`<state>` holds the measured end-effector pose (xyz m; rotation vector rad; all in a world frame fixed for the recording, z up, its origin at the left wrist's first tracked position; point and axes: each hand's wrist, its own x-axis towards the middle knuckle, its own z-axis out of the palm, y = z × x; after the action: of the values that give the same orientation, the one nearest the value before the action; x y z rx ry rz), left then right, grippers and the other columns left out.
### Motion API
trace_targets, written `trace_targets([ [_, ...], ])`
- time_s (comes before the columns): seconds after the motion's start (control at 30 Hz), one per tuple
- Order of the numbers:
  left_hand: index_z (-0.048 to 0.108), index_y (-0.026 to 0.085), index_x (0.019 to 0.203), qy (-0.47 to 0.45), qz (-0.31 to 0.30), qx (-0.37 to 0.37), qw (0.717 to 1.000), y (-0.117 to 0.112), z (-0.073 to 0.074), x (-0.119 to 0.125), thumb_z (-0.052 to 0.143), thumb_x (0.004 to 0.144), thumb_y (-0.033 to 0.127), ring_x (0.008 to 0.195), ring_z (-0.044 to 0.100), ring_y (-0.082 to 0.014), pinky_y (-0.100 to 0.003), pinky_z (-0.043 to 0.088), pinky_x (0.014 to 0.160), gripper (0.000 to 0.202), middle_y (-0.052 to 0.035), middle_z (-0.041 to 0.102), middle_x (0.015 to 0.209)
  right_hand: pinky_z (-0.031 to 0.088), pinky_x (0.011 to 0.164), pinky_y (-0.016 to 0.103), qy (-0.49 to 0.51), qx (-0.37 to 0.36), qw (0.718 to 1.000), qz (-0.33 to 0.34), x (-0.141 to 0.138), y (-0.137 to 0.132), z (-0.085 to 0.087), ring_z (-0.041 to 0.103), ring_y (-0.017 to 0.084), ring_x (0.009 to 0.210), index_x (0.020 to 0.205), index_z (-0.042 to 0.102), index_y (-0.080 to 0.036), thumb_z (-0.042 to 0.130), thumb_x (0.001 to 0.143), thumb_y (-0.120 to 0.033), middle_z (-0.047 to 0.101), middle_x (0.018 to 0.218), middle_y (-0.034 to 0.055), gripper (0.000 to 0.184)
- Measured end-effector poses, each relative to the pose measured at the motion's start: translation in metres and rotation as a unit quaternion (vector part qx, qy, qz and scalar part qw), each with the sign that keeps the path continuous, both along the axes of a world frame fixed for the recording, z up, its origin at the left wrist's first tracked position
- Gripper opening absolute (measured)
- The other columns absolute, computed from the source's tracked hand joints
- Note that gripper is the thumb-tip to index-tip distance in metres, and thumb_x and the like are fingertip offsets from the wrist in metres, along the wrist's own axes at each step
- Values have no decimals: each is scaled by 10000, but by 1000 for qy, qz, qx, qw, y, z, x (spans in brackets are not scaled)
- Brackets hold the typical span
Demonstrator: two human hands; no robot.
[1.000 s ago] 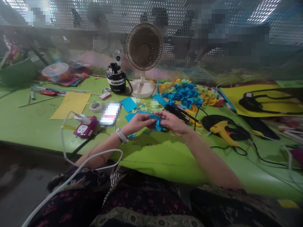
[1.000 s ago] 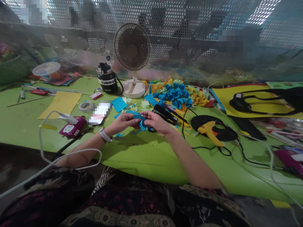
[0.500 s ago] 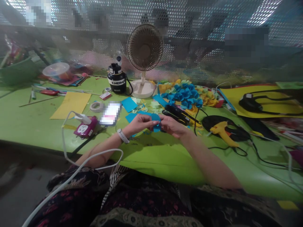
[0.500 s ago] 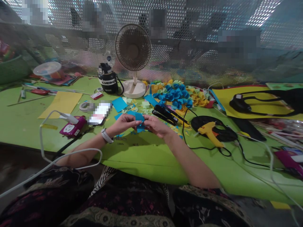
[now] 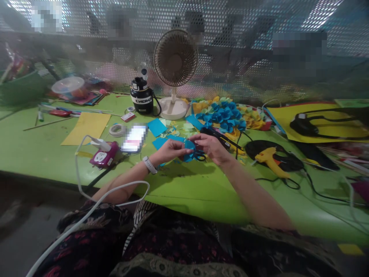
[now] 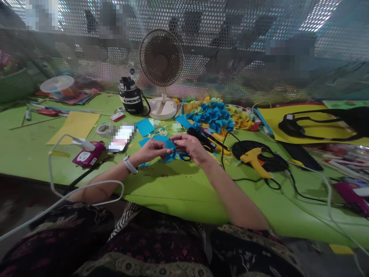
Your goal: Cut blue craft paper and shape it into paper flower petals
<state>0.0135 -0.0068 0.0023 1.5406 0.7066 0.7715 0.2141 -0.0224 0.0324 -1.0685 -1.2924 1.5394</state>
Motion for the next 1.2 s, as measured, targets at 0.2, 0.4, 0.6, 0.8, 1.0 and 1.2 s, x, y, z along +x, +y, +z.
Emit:
trace_targets([
  [0.2, 576, 121, 619, -5, -8, -33, 999, 1, 1, 0, 807, 717, 571, 555, 583, -76, -200, 488, 553, 516, 3, 604, 582, 517, 654, 308, -122, 123, 983, -62, -1, -2, 1, 589, 143, 655, 734, 708, -184, 776, 678, -402, 667, 709, 9, 235],
  [0.4, 618, 143, 1065, -84, 28, -52, 995, 1, -12, 4, 918, 618, 408, 685, 655, -111, -245, 558, 662, 599, -1, 678, 777, 512, 560, 286, -111, 129, 976, -138, -8, -2, -4, 555, 125, 554, 751, 689, -186, 740, 677, -445, 642, 636, -6, 275],
  [0.6, 598, 155, 1188, -106, 101, 27, 989, 0, -21, 8, 793, 774, 320, 750, 672, -120, -238, 587, 676, 485, -40, 687, 919, 523, 522, 302, -128, 159, 963, -178, -12, -5, -8, 604, 152, 496, 768, 644, -194, 692, 726, -462, 626, 586, -9, 276],
  [0.8, 659, 141, 1187, -127, 126, 16, 984, 3, -20, 7, 653, 877, 343, 828, 678, -160, -318, 646, 689, 371, -52, 659, 969, 534, 535, 299, -135, 176, 959, -175, -13, -5, -13, 633, 157, 517, 775, 644, -196, 698, 738, -446, 641, 620, -3, 258],
  [1.0, 703, 159, 1180, -152, 106, -5, 983, 5, -22, 8, 693, 862, 344, 788, 656, -129, -290, 647, 706, 368, -31, 657, 907, 570, 554, 303, -105, 160, 967, -170, -13, -4, -14, 609, 144, 563, 803, 607, -212, 749, 696, -452, 632, 666, -12, 298],
  [1.2, 709, 161, 1188, -147, 98, 9, 984, 5, -24, 7, 674, 874, 328, 804, 663, -133, -307, 650, 731, 357, -44, 682, 948, 571, 552, 296, -119, 168, 965, -165, -12, -4, -14, 592, 147, 612, 816, 601, -217, 756, 688, -484, 622, 687, -5, 334],
])
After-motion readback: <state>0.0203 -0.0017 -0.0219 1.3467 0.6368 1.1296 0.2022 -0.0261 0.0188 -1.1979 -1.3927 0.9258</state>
